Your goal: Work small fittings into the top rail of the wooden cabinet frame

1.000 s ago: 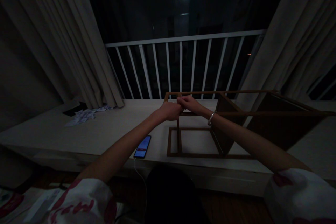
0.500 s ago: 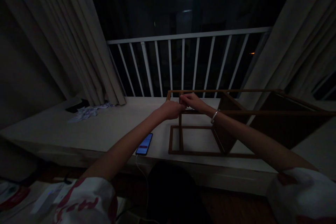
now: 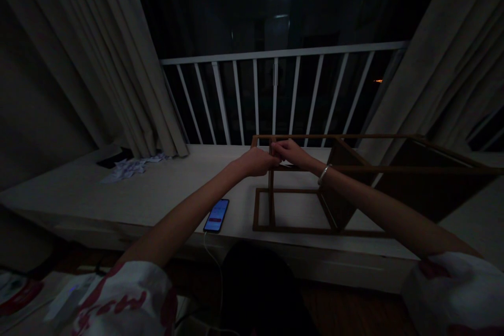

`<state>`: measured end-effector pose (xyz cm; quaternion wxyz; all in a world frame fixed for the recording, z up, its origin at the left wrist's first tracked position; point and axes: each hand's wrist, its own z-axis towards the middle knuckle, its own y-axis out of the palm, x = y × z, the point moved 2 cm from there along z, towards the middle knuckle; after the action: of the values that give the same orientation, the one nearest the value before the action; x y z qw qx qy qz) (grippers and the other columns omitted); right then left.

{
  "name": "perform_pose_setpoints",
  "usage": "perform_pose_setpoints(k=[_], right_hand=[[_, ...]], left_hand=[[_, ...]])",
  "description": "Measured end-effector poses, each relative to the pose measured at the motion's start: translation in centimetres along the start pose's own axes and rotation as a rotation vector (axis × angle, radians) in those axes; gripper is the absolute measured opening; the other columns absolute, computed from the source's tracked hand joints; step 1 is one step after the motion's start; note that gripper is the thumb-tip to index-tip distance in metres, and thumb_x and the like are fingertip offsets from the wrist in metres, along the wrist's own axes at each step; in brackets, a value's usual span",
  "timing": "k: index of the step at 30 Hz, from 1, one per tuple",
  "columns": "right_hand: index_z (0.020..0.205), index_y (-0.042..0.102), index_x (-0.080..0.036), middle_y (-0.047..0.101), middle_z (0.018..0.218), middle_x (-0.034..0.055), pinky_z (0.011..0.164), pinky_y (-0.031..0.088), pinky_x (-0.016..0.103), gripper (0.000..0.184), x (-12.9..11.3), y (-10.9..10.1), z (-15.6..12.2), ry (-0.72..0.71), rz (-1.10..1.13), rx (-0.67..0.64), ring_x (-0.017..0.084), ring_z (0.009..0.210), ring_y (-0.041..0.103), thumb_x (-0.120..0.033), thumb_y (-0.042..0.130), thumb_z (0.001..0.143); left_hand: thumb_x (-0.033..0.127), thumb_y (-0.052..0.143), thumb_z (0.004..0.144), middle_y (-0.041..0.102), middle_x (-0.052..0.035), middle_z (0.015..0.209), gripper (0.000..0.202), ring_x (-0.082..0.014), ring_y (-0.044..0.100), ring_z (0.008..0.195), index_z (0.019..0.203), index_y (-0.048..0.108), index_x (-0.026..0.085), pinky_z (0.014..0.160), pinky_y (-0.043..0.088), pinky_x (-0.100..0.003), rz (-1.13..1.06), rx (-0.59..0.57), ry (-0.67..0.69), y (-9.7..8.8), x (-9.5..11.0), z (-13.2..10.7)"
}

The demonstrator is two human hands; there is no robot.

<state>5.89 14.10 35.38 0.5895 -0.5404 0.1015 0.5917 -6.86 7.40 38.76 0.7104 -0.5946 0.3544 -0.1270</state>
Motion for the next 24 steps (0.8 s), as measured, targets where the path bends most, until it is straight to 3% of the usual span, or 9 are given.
perform_pose_setpoints(k=[24], right_hand=[[0.064,0.055,-0.011,0.051,0.054,0.0005,0.045,0.031,0.019,0.046,0.05,-0.20,0.03,-0.017,-0.037,-0.002,0.006,0.047,0.041,-0.049,0.034,0.079]], left_hand=[[0.011,0.039,0.076,0.064,-0.0059,0.085,0.038,-0.0199,0.060,0.076,0.109,0.048,0.028,0.062,0.039,-0.028,0.070,0.035,0.059,0.30,-0.08,-0.03]])
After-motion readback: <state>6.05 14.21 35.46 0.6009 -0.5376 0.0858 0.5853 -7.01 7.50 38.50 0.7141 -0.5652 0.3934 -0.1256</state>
